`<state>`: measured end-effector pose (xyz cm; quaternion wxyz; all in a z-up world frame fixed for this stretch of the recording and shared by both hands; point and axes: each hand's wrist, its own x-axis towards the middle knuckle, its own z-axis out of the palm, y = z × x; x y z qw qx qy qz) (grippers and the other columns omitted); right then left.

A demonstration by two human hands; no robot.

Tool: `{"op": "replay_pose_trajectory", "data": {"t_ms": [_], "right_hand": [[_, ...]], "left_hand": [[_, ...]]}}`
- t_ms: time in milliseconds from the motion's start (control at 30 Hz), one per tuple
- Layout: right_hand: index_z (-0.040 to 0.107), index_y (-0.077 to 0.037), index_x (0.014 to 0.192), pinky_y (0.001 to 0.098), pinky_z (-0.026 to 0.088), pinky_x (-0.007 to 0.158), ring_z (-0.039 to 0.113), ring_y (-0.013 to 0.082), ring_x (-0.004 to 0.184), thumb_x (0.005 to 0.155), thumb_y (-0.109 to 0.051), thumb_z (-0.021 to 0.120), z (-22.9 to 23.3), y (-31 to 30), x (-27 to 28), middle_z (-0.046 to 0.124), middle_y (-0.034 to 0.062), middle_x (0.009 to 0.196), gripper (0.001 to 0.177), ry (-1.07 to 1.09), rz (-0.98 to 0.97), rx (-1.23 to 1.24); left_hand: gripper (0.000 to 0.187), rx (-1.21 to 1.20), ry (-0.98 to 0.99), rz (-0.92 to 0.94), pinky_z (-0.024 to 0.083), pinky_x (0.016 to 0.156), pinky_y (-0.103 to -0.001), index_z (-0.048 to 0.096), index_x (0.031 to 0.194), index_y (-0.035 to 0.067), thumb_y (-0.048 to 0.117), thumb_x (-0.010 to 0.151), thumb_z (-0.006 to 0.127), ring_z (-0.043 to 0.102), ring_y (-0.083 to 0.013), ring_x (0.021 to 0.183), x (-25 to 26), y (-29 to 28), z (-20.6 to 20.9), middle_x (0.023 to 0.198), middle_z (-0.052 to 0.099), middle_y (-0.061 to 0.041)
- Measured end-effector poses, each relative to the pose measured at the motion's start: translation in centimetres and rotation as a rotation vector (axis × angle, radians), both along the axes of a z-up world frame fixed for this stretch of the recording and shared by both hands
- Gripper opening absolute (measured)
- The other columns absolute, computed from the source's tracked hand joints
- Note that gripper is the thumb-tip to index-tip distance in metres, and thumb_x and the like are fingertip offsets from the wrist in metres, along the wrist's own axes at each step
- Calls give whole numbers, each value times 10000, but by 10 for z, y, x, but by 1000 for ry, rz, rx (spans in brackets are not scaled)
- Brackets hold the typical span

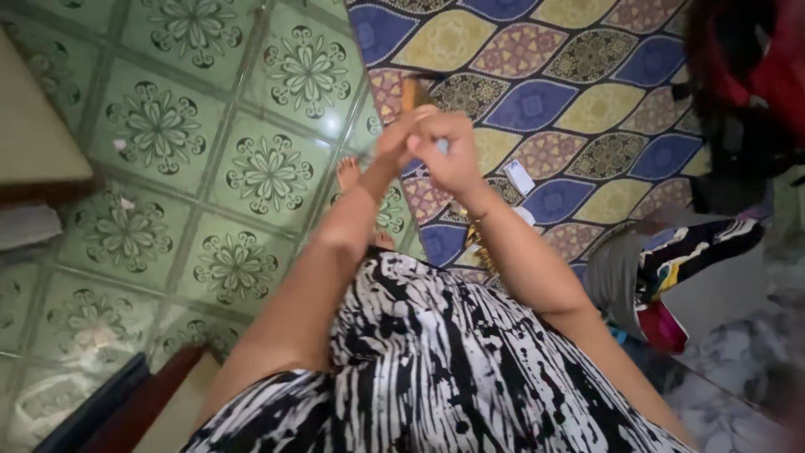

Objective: The person sweeps the floor with a broom, moving debris into a pile and then across the room.

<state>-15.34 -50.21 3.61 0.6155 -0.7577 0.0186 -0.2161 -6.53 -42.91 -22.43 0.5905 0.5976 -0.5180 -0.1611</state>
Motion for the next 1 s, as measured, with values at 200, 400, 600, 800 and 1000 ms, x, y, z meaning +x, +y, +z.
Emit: {"op": "replay_pose_trajectory", "data": {"t_ms": [200, 400, 600, 800, 1000], "right_hand": [[514, 34, 722, 436, 462, 767, 513, 239, 676, 923, -129, 645, -2, -10, 67, 523, 124, 701, 290, -166, 45, 120], [455, -26, 647, 381, 381, 632, 436, 203, 625, 956, -146, 677, 49, -57, 73, 467, 51, 641, 399, -251, -29, 265], [311, -114, 532, 324, 322, 488, 331, 96, 423, 874, -233, 693, 189, -102, 55, 323, -10, 470, 526, -363, -152, 117], [565, 33, 775, 290, 371, 561, 468, 133, 596, 1047, -265, 691, 162, -130, 76, 518, 82, 691, 423, 80, -196, -174], [614, -46, 806, 274, 421, 617, 552, 85, 697, 951, -314, 720, 35, -172, 125, 623, -6, 762, 322, 370, -59, 49]], "left_hand": [[250, 493, -73, 504, 532, 926, -453, 652, 1155, 169, 74, 940, 567, 661, -362, 1126, 98, 24, 8, 1180, 705, -96], [290, 315, -212, 439, 537, 887, -465, 640, 1124, 134, 21, 857, 639, 652, -376, 1078, 146, -15, 80, 1144, 682, -105], [325, 168, -96, 172, 501, 920, -454, 595, 1168, 101, 130, 878, 739, 619, -388, 1103, 83, -102, 191, 1162, 650, -145], [462, -7, 226, -96, 523, 983, -361, 493, 1333, 56, 166, 941, 711, 632, -288, 1129, 62, -156, 156, 1224, 605, -132], [709, 37, 73, 117, 474, 1023, -382, 455, 1419, 15, 262, 827, 758, 568, -287, 1203, 84, -216, 24, 1259, 565, -136]]}}
